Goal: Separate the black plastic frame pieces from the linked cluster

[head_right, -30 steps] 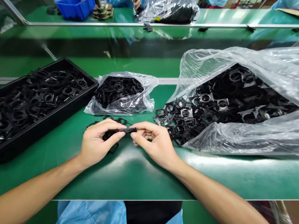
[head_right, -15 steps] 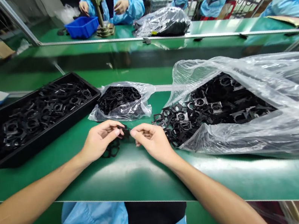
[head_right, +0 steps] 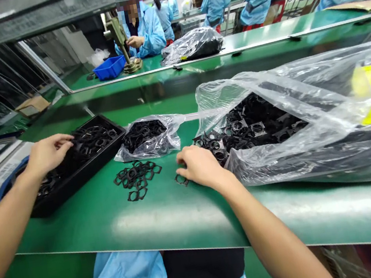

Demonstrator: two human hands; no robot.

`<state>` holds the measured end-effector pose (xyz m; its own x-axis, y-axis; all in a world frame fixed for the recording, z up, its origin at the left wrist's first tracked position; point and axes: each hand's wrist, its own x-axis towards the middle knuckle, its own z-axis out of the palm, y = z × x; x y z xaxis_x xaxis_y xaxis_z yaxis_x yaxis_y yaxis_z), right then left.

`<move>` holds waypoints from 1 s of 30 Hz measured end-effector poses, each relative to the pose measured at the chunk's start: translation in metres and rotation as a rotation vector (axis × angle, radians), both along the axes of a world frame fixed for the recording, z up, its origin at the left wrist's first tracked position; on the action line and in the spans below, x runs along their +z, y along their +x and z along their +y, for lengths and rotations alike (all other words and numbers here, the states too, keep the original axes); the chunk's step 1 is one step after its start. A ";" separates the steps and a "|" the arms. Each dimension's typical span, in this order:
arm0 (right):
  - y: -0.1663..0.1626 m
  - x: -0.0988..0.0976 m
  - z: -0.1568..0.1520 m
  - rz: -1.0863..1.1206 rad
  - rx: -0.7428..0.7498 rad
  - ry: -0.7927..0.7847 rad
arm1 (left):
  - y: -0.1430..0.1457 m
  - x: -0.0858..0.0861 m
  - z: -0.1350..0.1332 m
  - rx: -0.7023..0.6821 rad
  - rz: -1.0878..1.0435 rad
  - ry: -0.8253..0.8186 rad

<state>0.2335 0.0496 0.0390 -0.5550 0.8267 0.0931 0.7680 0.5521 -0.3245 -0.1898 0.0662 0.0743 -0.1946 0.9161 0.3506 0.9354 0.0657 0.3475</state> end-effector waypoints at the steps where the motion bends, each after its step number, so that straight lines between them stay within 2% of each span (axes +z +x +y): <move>1: -0.003 0.000 -0.003 -0.075 0.033 -0.014 | -0.007 -0.001 0.000 0.000 0.024 -0.012; 3: -0.009 -0.001 -0.010 -0.166 0.059 -0.025 | -0.016 -0.004 0.001 0.011 0.108 0.028; 5: -0.015 -0.003 -0.014 -0.187 0.056 -0.023 | -0.015 -0.007 0.003 0.006 0.196 0.135; 8: -0.021 -0.006 -0.017 -0.184 0.044 -0.011 | 0.006 -0.010 0.001 -0.107 0.274 0.301; 11: -0.025 -0.009 -0.016 -0.179 0.033 -0.001 | 0.054 -0.017 -0.010 -0.416 0.297 0.322; 14: -0.026 -0.010 -0.015 -0.120 0.010 0.022 | 0.110 -0.030 -0.023 -0.793 0.306 0.174; 16: -0.024 -0.010 -0.013 -0.053 0.007 0.033 | 0.142 -0.041 -0.027 -0.916 0.327 0.047; 18: -0.022 -0.010 -0.013 -0.026 0.055 0.018 | 0.164 -0.049 -0.025 -0.941 0.328 -0.044; 21: -0.020 -0.010 -0.017 -0.065 0.170 -0.008 | 0.179 -0.058 -0.017 -0.932 0.321 -0.134; 27: -0.029 -0.017 -0.034 -0.076 0.146 -0.023 | 0.178 -0.065 -0.015 -0.947 0.236 -0.198; 30: -0.031 -0.020 -0.035 0.143 0.169 0.007 | 0.177 -0.066 -0.019 -0.965 0.153 -0.213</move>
<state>0.2025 0.0143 0.0190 -0.6663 0.7220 0.1863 0.6105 0.6717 -0.4196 -0.0124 0.0477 0.0084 0.6994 0.7046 0.1196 0.6548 -0.6988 0.2881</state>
